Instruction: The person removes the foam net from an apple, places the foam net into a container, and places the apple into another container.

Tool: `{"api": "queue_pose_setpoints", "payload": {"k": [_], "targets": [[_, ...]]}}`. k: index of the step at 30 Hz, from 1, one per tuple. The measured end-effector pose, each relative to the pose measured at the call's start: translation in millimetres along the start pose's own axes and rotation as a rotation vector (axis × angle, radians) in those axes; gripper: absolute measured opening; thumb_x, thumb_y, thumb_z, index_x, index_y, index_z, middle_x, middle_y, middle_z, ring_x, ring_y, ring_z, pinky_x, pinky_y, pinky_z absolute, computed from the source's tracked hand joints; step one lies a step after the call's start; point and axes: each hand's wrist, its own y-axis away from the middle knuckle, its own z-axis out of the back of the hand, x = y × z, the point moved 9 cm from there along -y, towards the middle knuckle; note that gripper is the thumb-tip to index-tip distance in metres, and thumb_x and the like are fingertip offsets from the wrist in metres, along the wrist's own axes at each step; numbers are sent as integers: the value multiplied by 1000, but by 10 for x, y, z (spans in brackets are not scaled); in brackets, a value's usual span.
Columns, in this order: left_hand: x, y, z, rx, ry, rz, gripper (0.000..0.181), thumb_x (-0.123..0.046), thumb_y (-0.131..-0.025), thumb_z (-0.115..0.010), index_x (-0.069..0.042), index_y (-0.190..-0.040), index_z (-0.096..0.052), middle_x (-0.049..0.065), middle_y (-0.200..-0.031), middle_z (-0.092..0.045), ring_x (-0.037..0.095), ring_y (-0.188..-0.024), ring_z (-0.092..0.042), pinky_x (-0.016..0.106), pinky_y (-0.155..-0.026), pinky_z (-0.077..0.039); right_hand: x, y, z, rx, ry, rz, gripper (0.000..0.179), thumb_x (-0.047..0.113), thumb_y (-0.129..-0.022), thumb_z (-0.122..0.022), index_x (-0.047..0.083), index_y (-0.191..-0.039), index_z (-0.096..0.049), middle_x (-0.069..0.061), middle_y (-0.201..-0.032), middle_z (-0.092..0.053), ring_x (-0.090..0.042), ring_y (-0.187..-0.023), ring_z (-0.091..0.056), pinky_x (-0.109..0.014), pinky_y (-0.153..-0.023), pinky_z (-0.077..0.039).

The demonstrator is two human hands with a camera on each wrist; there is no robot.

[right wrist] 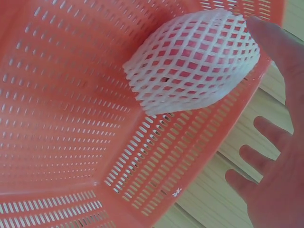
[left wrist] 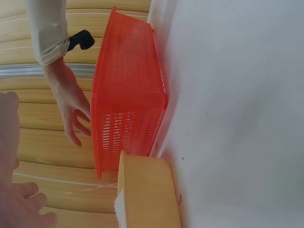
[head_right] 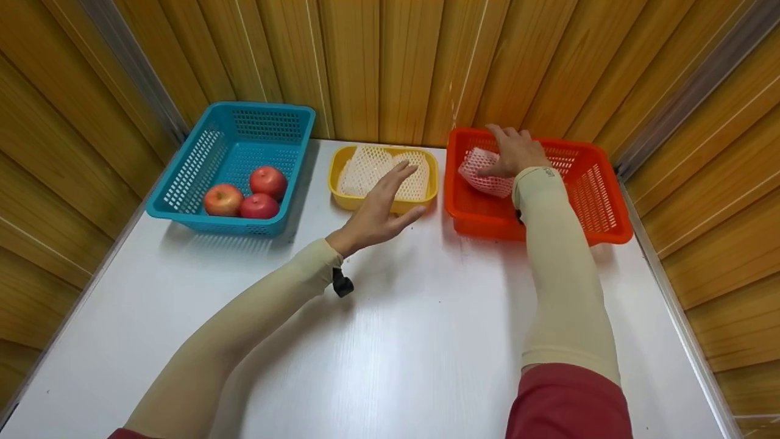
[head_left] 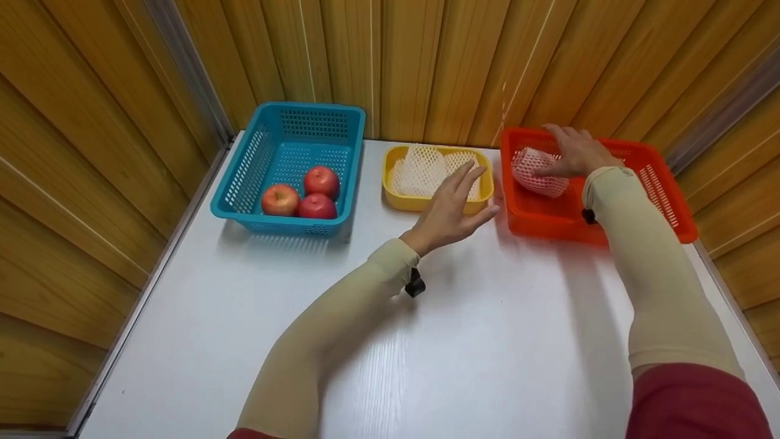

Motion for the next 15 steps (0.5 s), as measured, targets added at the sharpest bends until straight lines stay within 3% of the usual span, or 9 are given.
{"api": "queue_pose_setpoints", "payload": {"k": [11, 15], "targets": [[-11, -157, -400, 86, -52, 36, 89, -67, -95, -54, -19, -164, -24, 3, -171, -20, 15, -156, -18, 34, -125, -15, -49, -98, -137, 99, 13, -38, 118, 59, -84, -78, 17, -166, -4, -31, -165, -12, -60, -145, -10, -86, -101, -21], [20, -198, -537, 122, -55, 74, 91, -67, -95, -54, -19, -165, -21, 0, -171, -18, 15, -156, -18, 34, -124, -18, -48, -123, -193, 142, 10, -44, 118, 58, -83, -79, 15, -166, -7, -32, -164, -14, -60, -144, -11, -87, -100, -21]]}}
